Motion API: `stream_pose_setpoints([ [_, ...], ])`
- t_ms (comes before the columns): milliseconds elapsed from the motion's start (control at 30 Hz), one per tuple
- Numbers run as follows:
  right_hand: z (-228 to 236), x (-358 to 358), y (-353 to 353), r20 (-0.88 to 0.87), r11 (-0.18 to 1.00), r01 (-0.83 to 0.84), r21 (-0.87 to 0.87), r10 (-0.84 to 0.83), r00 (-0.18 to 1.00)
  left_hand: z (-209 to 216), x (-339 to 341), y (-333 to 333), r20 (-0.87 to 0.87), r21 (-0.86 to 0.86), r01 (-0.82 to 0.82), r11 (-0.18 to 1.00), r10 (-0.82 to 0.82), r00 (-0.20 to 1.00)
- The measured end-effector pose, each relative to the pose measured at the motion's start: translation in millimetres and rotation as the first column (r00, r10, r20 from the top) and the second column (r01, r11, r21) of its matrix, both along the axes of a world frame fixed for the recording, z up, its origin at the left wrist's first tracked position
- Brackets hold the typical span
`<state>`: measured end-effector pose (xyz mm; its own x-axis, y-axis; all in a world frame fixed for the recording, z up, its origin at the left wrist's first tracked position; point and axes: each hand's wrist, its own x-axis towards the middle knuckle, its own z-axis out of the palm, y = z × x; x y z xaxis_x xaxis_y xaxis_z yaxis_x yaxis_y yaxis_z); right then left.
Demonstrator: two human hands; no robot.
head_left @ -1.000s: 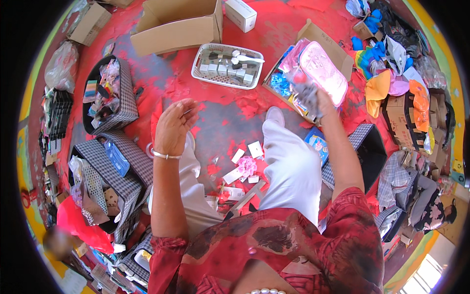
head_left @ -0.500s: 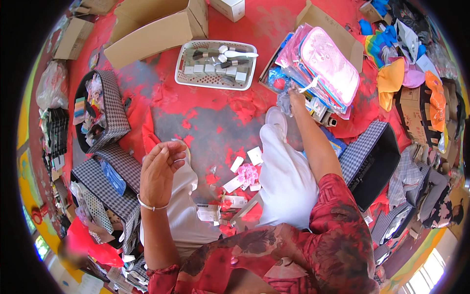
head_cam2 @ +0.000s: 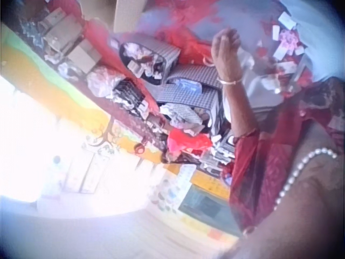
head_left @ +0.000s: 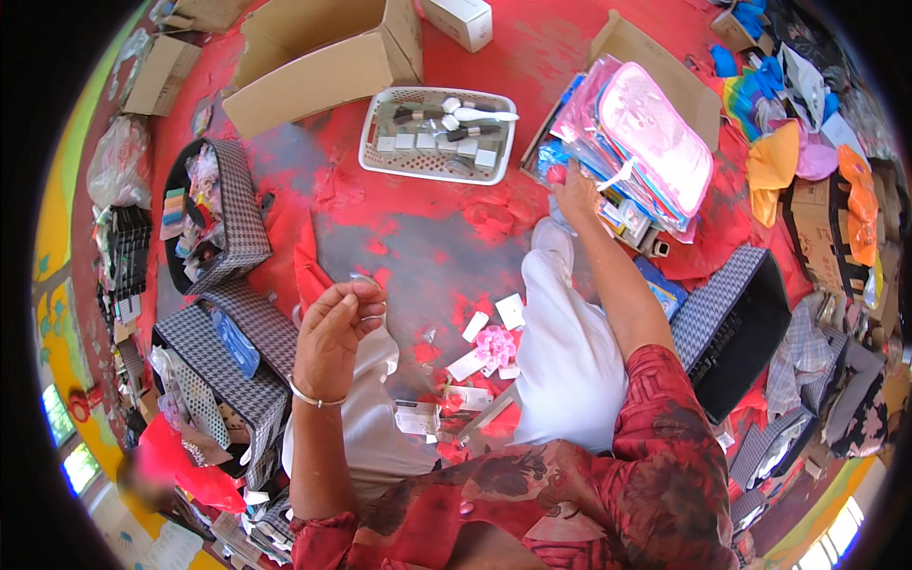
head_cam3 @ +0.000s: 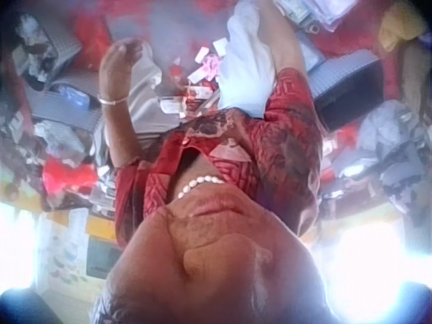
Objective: The person sits on the floor and wipes several small items, including a pink flower, a small box, and a white cylindrical object, using a grey cloth. The person also briefly handles a blue box and a small white box before placing them aside.
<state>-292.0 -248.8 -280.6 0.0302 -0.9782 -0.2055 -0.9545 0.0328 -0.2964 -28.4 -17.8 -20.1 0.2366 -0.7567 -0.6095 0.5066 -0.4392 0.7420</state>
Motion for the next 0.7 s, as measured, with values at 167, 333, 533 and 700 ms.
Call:
stream_pose_setpoints([
  [167,-11.3,4.3,-1.3,-0.079,0.983,-0.184,0.002,0.184,0.98,-0.5,1.9,1.2,-0.011,0.004,0.035,0.999,-0.035,0.999],
  [333,-18.2,-1.6,10.6,-0.063,0.97,-0.205,-0.133,0.198,0.978,-0.8,-4.2,0.9,0.003,-0.006,0.065,0.998,-0.065,0.998],
  [533,4.8,-18.0,20.4,-0.015,0.998,-0.05,-0.05,0.049,0.999,-2.7,-10.7,-0.6,0.028,-0.001,0.133,0.991,-0.133,0.991],
  [700,-0.7,-36.8,22.5,-0.09,0.997,-0.054,-0.061,0.048,0.995,-7.7,-13.8,-2.1,0.027,0.005,0.15,0.989,-0.15,0.988],
])
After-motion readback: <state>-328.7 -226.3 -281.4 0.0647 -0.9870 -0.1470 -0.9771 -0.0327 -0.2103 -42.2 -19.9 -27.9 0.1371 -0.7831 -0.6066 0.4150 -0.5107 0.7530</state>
